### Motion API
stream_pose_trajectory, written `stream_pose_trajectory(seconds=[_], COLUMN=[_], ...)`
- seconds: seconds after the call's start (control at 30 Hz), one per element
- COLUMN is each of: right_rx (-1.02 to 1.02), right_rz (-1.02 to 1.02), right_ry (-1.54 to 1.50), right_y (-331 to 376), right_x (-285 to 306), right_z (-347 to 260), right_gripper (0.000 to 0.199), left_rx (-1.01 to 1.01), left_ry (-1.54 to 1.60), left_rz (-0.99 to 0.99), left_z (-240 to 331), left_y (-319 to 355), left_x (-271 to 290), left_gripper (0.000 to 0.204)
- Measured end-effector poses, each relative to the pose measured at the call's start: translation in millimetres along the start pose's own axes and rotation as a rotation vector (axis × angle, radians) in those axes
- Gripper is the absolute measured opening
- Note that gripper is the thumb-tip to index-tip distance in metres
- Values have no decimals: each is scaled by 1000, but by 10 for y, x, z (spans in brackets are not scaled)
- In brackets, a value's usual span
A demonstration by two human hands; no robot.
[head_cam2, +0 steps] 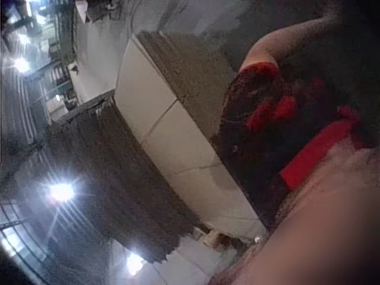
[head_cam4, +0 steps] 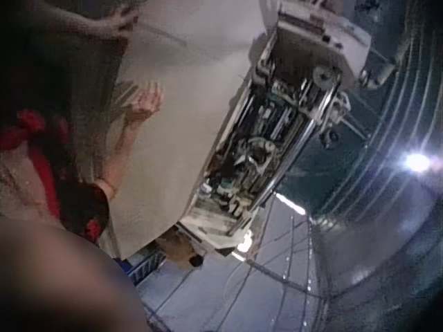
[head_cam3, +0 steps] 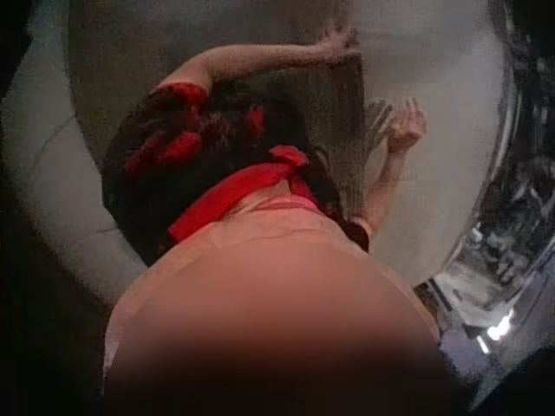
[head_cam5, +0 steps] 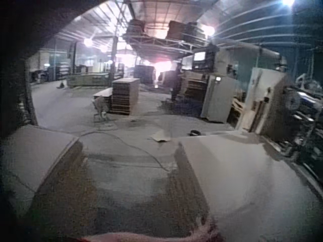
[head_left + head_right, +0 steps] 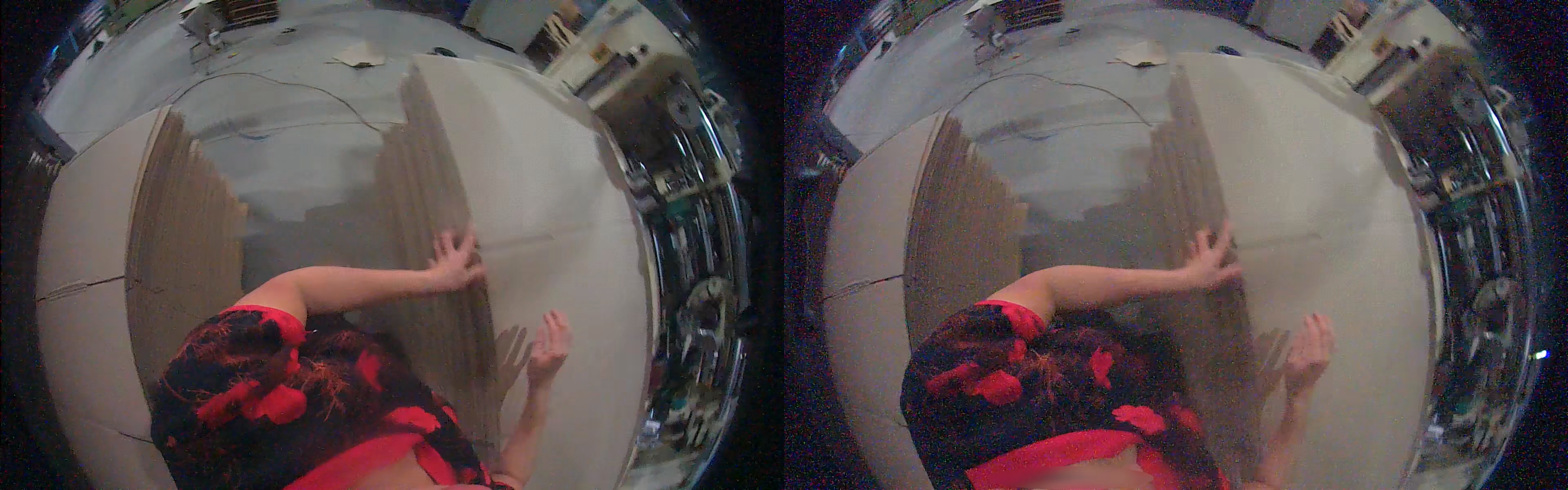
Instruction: The person repeatedly picks up flat cardboard sheets and feeds them into a processing machine, then returns to the control panel to operate the touchscreen. The cycle of feeding and operating repeats multiple times.
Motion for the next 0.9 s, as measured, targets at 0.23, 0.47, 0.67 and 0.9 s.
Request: stream_pose_trajectory(seconds=[0.23, 0.47, 0.67, 0.9], right_rx=[213, 435, 601, 878], right_rz=[-150, -323, -375, -607], right_ry=[-50, -98, 90, 99], right_y=[-2164, -3932, -5774, -8049], right_x=[-579, -1093, -1697, -2913], right_z=[-1034, -1879, -2288, -3001], right_gripper=[29, 25, 24, 21], left_rx=[-494, -364, -340, 180], left_ry=[-12, -24, 6, 168], left_rz=[-801, -561, -303, 497], left_z=[-906, -1304, -1775, -4123], left_y=[86, -492, -1898, -1735], left_x=[1449, 3374, 5403, 8144], left_gripper=[57, 43, 36, 39])
Point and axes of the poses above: each hand's wrist, its own y-axis away from the middle knuckle, its own x-axis out of the back of the hand, z = x × y, the point moved 5 cm from there along -y, towards the middle knuckle, and after that the axes turned 13 degrees about -z, right-handed, at the moved point
